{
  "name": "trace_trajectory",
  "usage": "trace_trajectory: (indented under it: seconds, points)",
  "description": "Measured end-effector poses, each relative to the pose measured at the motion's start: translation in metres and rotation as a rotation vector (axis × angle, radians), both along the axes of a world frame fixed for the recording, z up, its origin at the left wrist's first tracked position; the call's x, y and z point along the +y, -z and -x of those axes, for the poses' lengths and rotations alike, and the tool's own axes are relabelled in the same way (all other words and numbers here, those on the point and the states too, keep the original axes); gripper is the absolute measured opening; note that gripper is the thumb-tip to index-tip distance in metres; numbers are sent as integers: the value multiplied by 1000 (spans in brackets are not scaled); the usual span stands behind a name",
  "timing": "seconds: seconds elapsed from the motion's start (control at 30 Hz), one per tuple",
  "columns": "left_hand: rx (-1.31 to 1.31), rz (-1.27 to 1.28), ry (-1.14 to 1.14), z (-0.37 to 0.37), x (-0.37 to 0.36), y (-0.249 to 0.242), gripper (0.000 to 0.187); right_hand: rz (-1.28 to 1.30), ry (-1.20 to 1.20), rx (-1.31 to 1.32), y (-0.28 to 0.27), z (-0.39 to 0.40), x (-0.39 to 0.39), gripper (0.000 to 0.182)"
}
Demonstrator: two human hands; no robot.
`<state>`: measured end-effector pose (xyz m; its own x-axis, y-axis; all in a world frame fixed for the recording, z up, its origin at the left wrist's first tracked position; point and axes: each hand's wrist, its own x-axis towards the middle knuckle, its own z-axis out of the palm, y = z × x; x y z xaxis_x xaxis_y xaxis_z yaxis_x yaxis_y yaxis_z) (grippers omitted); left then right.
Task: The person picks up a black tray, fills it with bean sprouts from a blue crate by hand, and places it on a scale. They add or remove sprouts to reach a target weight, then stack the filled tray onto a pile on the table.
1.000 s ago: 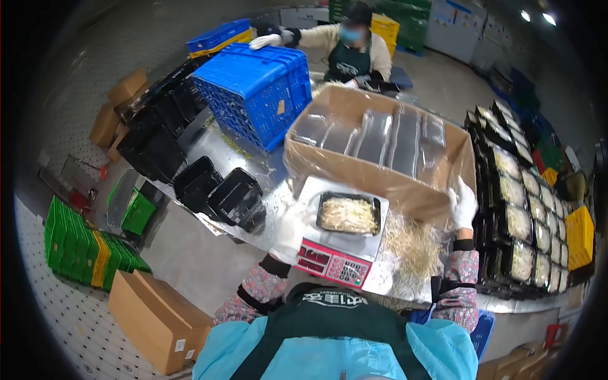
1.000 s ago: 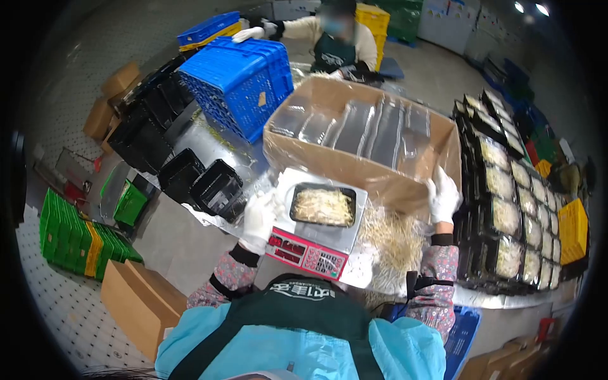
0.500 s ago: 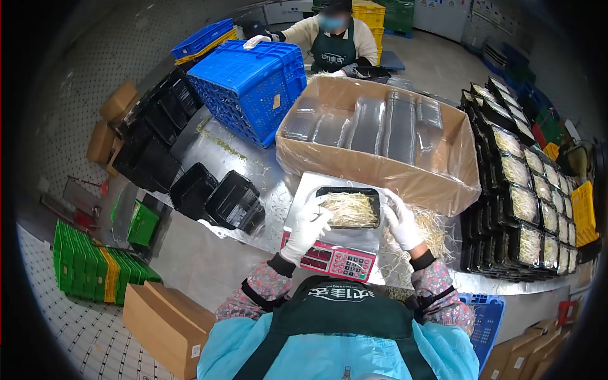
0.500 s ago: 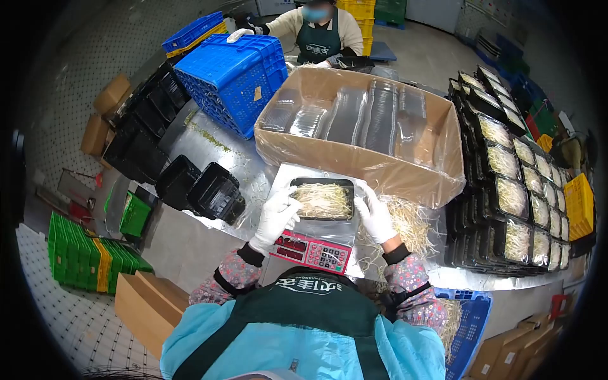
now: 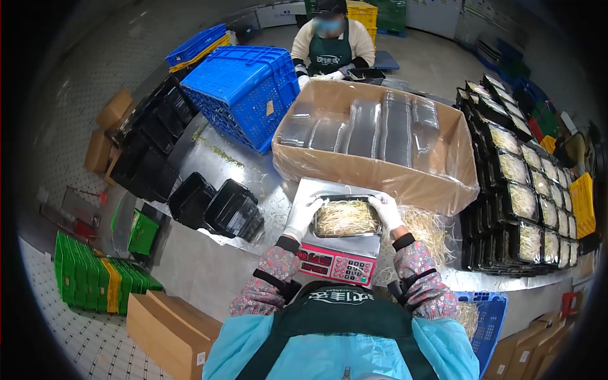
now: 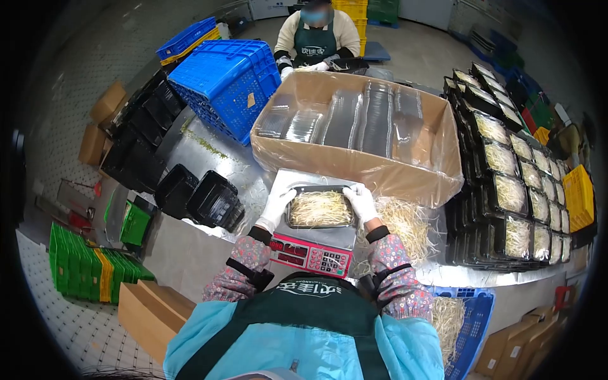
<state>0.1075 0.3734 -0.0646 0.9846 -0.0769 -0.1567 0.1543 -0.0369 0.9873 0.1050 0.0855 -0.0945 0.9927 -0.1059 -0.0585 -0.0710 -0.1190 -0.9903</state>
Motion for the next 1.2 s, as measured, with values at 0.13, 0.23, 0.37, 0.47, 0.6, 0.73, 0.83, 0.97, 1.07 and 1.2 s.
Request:
trace_trajectory:
  seconds: [0.13, 0.23, 0.37, 0.47, 0.6, 0.73, 0.83, 0.97, 1.07, 1.2]
  points:
    - [-48, 103, -100, -8, -10, 13, 34, -35, 87, -49, 14, -7, 4, 18]
    - [-212, -45, -105, -1, -9, 12, 29, 47, 48, 18, -22, 13, 9, 18]
    - [62, 152, 118, 29, 20, -1, 30, -15, -36, 243, -77, 70, -1, 44]
    - [287, 310, 152, 76, 20, -23, 22, -203, -194, 376, -81, 108, -8, 36]
    - [130, 436, 205, 84, 2, -4, 13, -516, 36, 304, -56, 115, 7, 27]
    - [-9, 317, 186, 82, -16, -42, 17, -591, 99, 144, -65, 136, 12, 26]
    - [57, 397, 250, 55, -13, -62, 14, -502, -30, 170, -76, 159, 3, 26]
    - [25, 313, 233, 7, 12, -60, 17, -98, -279, 334, -95, 186, -4, 29]
    - [154, 114, 356, -43, 46, -23, 19, -122, -174, 316, -75, 191, -16, 30]
    - [-350, -203, 247, -74, 26, -44, 51, -142, -26, 366, -59, 210, -28, 27]
